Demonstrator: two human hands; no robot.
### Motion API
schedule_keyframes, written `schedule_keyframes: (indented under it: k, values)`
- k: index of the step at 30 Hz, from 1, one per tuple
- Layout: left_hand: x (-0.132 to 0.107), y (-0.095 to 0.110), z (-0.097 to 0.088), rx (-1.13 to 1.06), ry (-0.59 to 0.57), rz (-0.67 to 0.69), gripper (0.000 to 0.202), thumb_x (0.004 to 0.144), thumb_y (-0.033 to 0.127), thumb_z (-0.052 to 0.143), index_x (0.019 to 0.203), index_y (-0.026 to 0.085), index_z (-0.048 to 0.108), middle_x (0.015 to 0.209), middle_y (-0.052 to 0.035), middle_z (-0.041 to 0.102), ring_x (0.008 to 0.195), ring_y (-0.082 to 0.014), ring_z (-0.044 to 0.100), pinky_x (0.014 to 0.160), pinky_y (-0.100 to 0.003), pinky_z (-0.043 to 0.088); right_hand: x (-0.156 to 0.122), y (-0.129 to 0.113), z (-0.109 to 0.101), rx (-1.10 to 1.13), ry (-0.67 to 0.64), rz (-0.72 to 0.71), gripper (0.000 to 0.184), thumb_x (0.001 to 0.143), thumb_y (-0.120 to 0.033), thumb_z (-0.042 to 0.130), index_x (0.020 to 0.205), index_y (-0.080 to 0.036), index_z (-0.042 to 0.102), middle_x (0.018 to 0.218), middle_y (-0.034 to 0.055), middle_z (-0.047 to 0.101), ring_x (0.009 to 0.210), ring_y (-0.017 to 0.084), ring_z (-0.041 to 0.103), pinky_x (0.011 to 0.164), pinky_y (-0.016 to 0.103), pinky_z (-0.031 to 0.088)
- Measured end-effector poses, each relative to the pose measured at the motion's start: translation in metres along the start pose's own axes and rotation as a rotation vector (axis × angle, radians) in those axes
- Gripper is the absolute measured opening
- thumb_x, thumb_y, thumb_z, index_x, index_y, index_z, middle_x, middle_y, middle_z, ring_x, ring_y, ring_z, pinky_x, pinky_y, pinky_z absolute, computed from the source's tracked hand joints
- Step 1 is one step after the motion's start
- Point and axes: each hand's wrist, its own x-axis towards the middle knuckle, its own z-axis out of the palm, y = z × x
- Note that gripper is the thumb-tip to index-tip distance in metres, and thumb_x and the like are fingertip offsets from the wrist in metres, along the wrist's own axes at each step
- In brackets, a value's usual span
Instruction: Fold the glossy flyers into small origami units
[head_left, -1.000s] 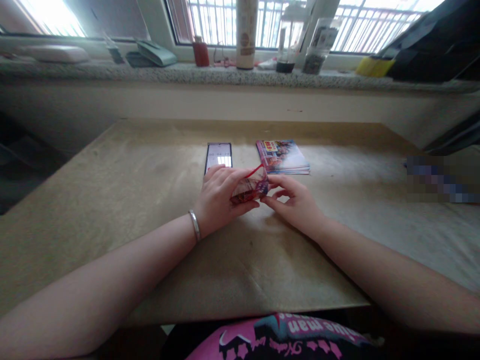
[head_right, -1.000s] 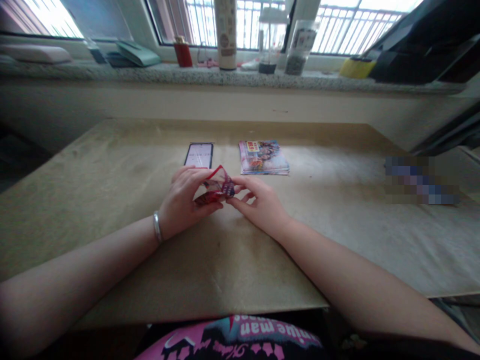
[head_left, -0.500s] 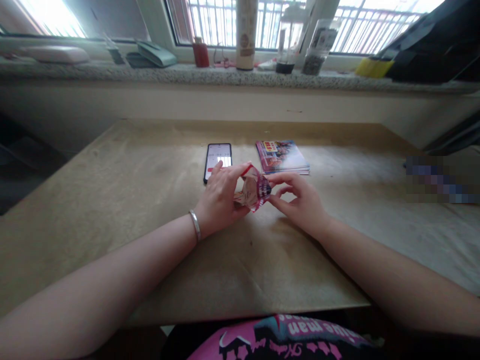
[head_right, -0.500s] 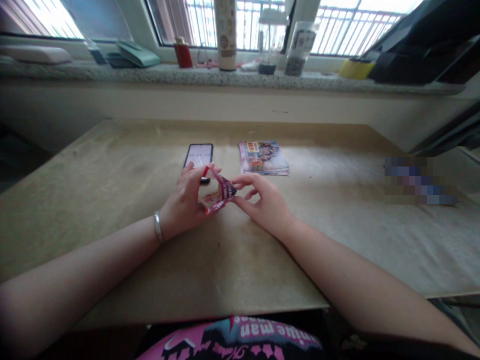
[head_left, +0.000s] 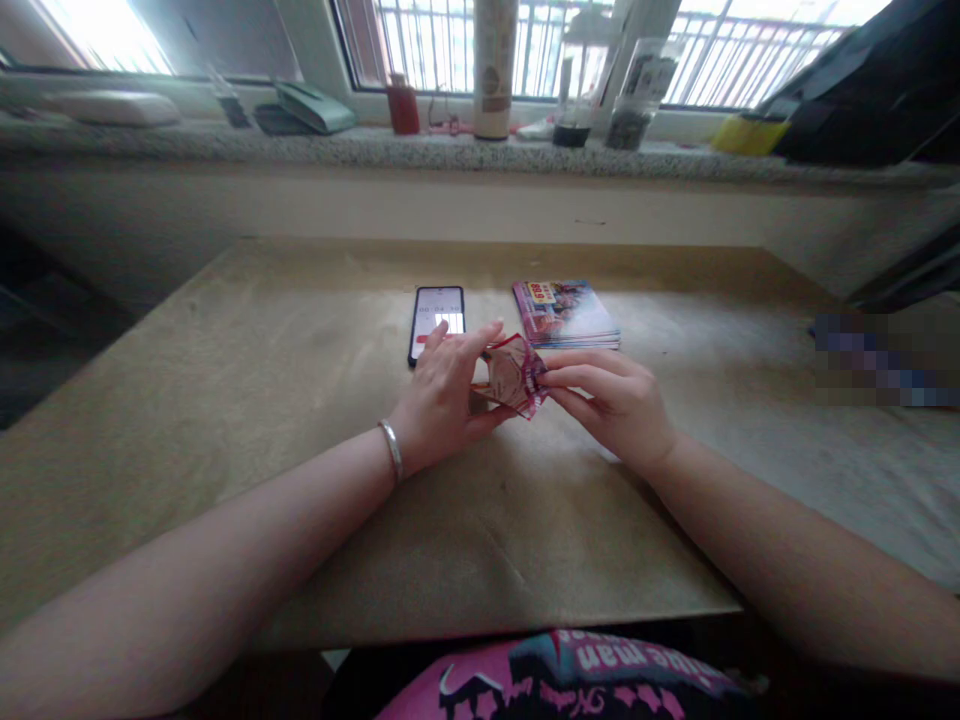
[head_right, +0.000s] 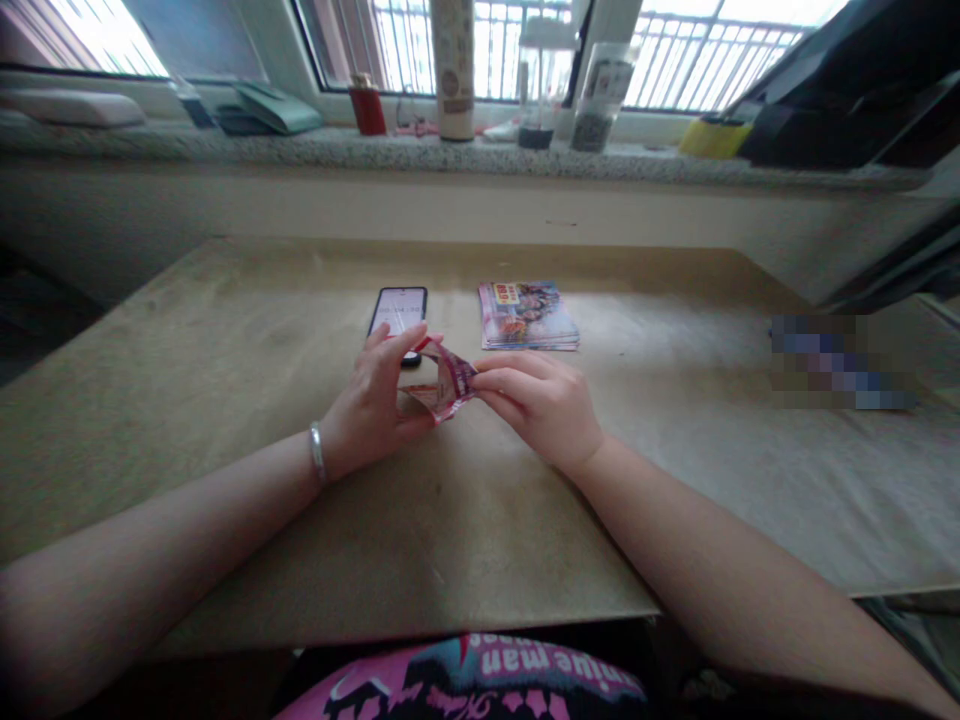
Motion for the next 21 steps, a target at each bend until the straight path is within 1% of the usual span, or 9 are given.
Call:
schedule_keyframes:
  k: [4, 6, 7, 10, 11, 13, 16, 18, 21]
  values:
    - [-0.001, -0.001, -0.001, 0.022, 0.044, 0.047, 0.082, 0.076, 0.042, 0.07, 0.14, 0.02, 0.024, 0.133, -0.0155, 0.047, 0.125, -0.0292, 0.046, 0.111, -0.053, 0.031, -0.001, 0.008, -0.003, 0.052, -0.049, -0.036, 0.007, 0.084, -0.02, 0.063, 0.087, -0.022, 0.069, 0.092, 0.0041, 0.074, 0.084, 0.017, 0.069, 0.077, 0.032, 0.055]
    - [-0.002, 0.0, -0.002, 0.034, 0.064, 0.065, 0.079, 0.074, 0.039, 0.071, 0.138, 0.021, 0.028, 0.138, -0.0161, 0.039, 0.13, -0.0303, 0.039, 0.109, -0.051, 0.036, -0.001, 0.013, -0.006, 0.07, -0.077, 0.014, 0.007, 0.084, -0.02, 0.063, 0.085, -0.022, 0.069, 0.087, 0.0036, 0.074, 0.08, 0.017, 0.069, 0.074, 0.031, 0.055]
    - [-0.002, 0.001, -0.002, 0.045, 0.062, 0.071, 0.073, 0.074, 0.035, 0.071, 0.135, 0.022, 0.032, 0.138, -0.0154, 0.038, 0.13, -0.0304, 0.038, 0.107, -0.05, 0.038, -0.002, 0.015, -0.007, 0.079, -0.083, 0.056, 0.007, 0.083, -0.021, 0.063, 0.084, -0.022, 0.069, 0.084, 0.0032, 0.074, 0.077, 0.016, 0.069, 0.07, 0.03, 0.055]
    - [-0.002, 0.002, -0.004, 0.094, 0.003, 0.092, 0.05, 0.076, 0.024, 0.067, 0.122, 0.023, 0.046, 0.128, -0.0101, 0.047, 0.125, -0.0279, 0.043, 0.108, -0.05, 0.037, -0.003, 0.022, -0.009, 0.146, -0.117, 0.211, 0.007, 0.081, -0.019, 0.062, 0.08, -0.022, 0.068, 0.077, 0.0015, 0.073, 0.067, 0.014, 0.067, 0.058, 0.026, 0.054]
    - [-0.001, 0.002, -0.004, 0.105, -0.013, 0.096, 0.046, 0.076, 0.022, 0.066, 0.119, 0.023, 0.048, 0.124, -0.0087, 0.051, 0.123, -0.0269, 0.045, 0.109, -0.049, 0.036, -0.004, 0.023, -0.01, 0.179, -0.142, 0.256, 0.006, 0.079, -0.019, 0.062, 0.079, -0.021, 0.068, 0.076, 0.001, 0.072, 0.066, 0.014, 0.066, 0.056, 0.024, 0.053]
    - [-0.001, 0.001, -0.003, 0.106, -0.032, 0.103, 0.046, 0.077, 0.021, 0.065, 0.12, 0.021, 0.048, 0.123, -0.0082, 0.054, 0.121, -0.0256, 0.047, 0.11, -0.048, 0.035, -0.004, 0.026, -0.011, 0.234, -0.197, 0.32, 0.005, 0.077, -0.018, 0.062, 0.075, -0.02, 0.066, 0.075, 0.0007, 0.071, 0.065, 0.013, 0.065, 0.054, 0.023, 0.051]
    - [0.0, 0.0, -0.002, 0.111, -0.065, 0.098, 0.051, 0.078, 0.022, 0.065, 0.125, 0.018, 0.044, 0.129, -0.0088, 0.055, 0.127, -0.0254, 0.043, 0.113, -0.048, 0.031, -0.004, 0.027, -0.012, 0.266, -0.255, 0.333, 0.005, 0.076, -0.019, 0.062, 0.071, -0.019, 0.064, 0.075, 0.0013, 0.07, 0.066, 0.013, 0.064, 0.055, 0.023, 0.051]
    - [0.0, -0.001, 0.0, 0.139, -0.087, 0.095, 0.048, 0.08, 0.022, 0.063, 0.124, 0.02, 0.046, 0.12, -0.0057, 0.061, 0.125, -0.0238, 0.045, 0.114, -0.049, 0.028, -0.005, 0.027, -0.013, 0.268, -0.28, 0.316, 0.005, 0.077, -0.02, 0.062, 0.072, -0.019, 0.064, 0.074, 0.0014, 0.07, 0.066, 0.013, 0.063, 0.054, 0.022, 0.05]
    - [0.001, -0.001, 0.0, 0.182, -0.088, 0.131, 0.037, 0.083, 0.019, 0.06, 0.118, 0.024, 0.052, 0.1, -0.0005, 0.066, 0.112, -0.0195, 0.054, 0.115, -0.049, 0.027, -0.005, 0.027, -0.013, 0.276, -0.288, 0.313, 0.005, 0.078, -0.023, 0.063, 0.077, -0.019, 0.066, 0.075, 0.0017, 0.07, 0.065, 0.013, 0.063, 0.051, 0.021, 0.048]
